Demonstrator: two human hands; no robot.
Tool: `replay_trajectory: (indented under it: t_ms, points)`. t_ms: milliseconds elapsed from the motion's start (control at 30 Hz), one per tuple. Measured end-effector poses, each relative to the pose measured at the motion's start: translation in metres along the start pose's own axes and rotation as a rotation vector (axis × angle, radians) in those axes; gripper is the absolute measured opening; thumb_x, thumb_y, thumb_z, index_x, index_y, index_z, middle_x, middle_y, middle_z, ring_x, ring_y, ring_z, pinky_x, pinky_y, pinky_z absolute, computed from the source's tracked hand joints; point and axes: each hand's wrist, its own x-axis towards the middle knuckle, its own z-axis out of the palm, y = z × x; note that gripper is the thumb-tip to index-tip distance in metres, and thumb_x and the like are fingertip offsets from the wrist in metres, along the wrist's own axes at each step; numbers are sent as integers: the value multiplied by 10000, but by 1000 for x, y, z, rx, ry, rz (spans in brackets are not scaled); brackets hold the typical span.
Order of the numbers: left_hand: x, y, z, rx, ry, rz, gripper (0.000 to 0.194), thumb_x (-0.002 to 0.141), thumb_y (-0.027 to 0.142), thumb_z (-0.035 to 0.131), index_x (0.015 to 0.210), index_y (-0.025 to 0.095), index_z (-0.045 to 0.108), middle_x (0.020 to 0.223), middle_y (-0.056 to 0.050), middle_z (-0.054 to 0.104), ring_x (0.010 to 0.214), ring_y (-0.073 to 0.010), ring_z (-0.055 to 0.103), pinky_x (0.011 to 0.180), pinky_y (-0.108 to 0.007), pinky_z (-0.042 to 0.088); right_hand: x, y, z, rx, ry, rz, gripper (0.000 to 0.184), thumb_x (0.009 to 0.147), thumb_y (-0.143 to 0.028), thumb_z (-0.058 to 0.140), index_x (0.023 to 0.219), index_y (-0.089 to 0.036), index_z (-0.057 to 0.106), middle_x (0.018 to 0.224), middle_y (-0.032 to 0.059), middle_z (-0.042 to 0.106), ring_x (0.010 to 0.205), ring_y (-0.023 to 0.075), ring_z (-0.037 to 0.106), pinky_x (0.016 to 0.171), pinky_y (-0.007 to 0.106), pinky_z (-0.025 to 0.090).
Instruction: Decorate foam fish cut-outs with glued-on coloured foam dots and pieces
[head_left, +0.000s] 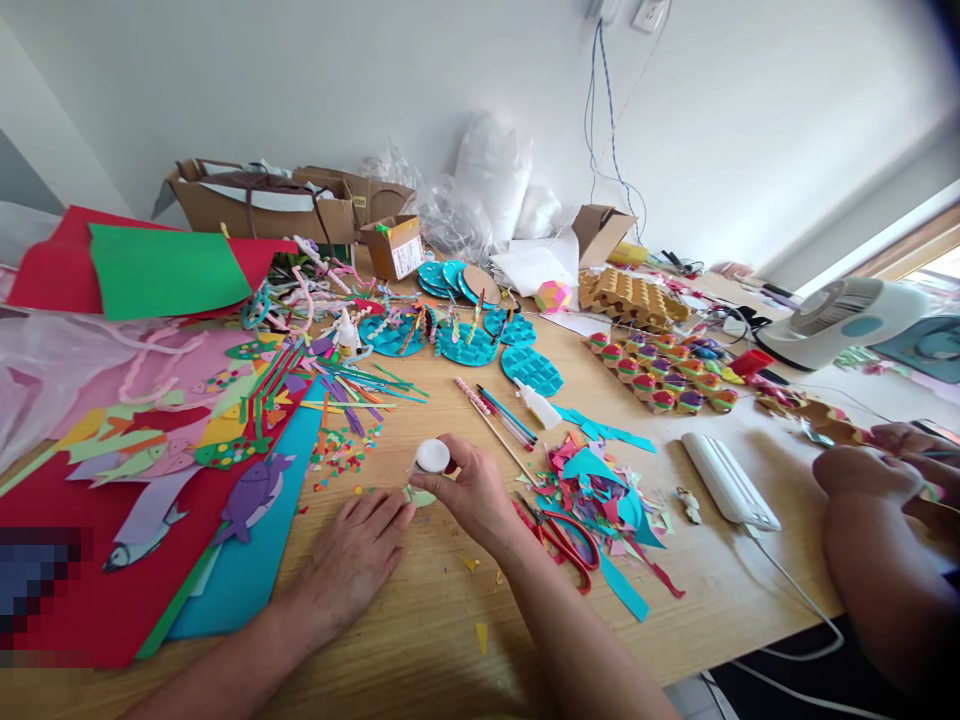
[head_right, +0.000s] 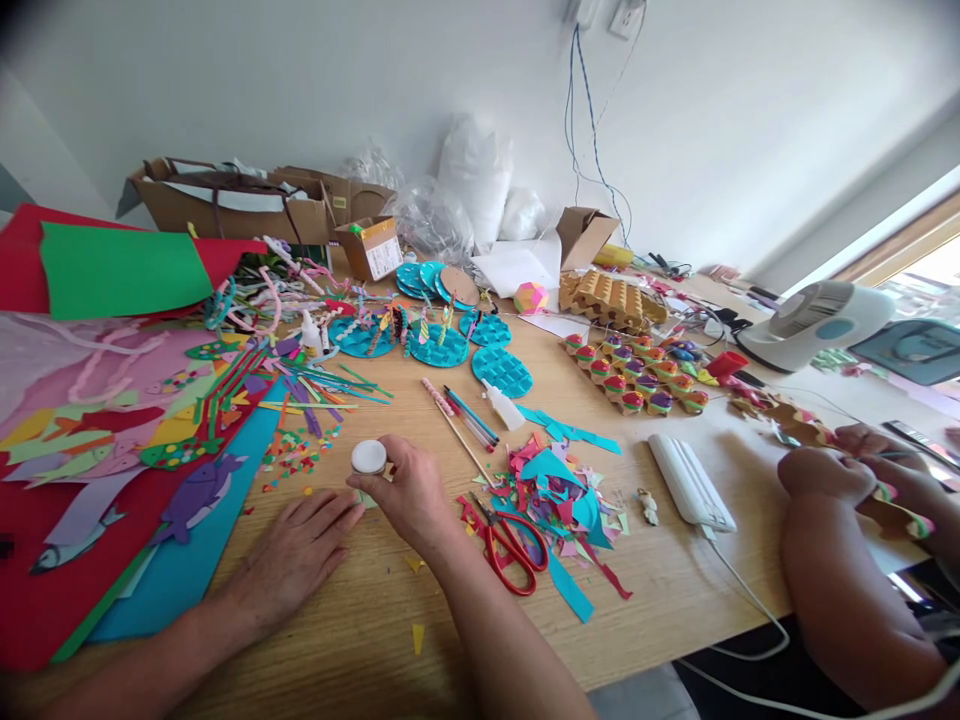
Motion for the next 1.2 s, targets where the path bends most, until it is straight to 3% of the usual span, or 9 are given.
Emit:
replay_trajectory:
  t_ms: [467, 700, 967, 1200]
  points:
    - [1, 0, -5, -17, 42, 8, 288, 851, 218, 447, 1118, 180, 548, 1132, -23, 616, 1047, -199, 496, 880, -343, 343, -7, 3, -2, 64, -16, 20, 172, 696, -306, 658, 764, -183, 558, 710, -20, 571, 647, 117, 504, 577, 210, 374]
    - [1, -1, -5, -10, 64, 28, 281, 859, 210, 418, 1097, 194, 566, 1119, -28, 624, 1030, -205, 510, 867, -348, 359, -13, 4, -13, 31, -7, 39, 166, 707, -309, 647, 766, -184, 556, 727, -11, 581, 671, 127, 514, 605, 223, 386]
    - [0, -2, -4, -23, 91, 25, 275, 861, 230, 409, 1079, 193, 573, 1100, -56, 616, 1020, -209, 509, 870, -352, 377, -12, 7, -3, 60, 9, 21, 210, 707, -333, 652, 844, -196, 570, 765, -13, 589, 696, 128, 519, 612, 219, 385]
    - [0, -1, -6, -20, 104, 28, 285, 860, 211, 386, 1069, 193, 579, 1094, -66, 607, 1019, -209, 501, 857, -352, 393, -13, 5, -9, 46, -12, 11, 202, 709, -337, 649, 822, -191, 567, 763, -9, 595, 702, 130, 526, 617, 220, 384]
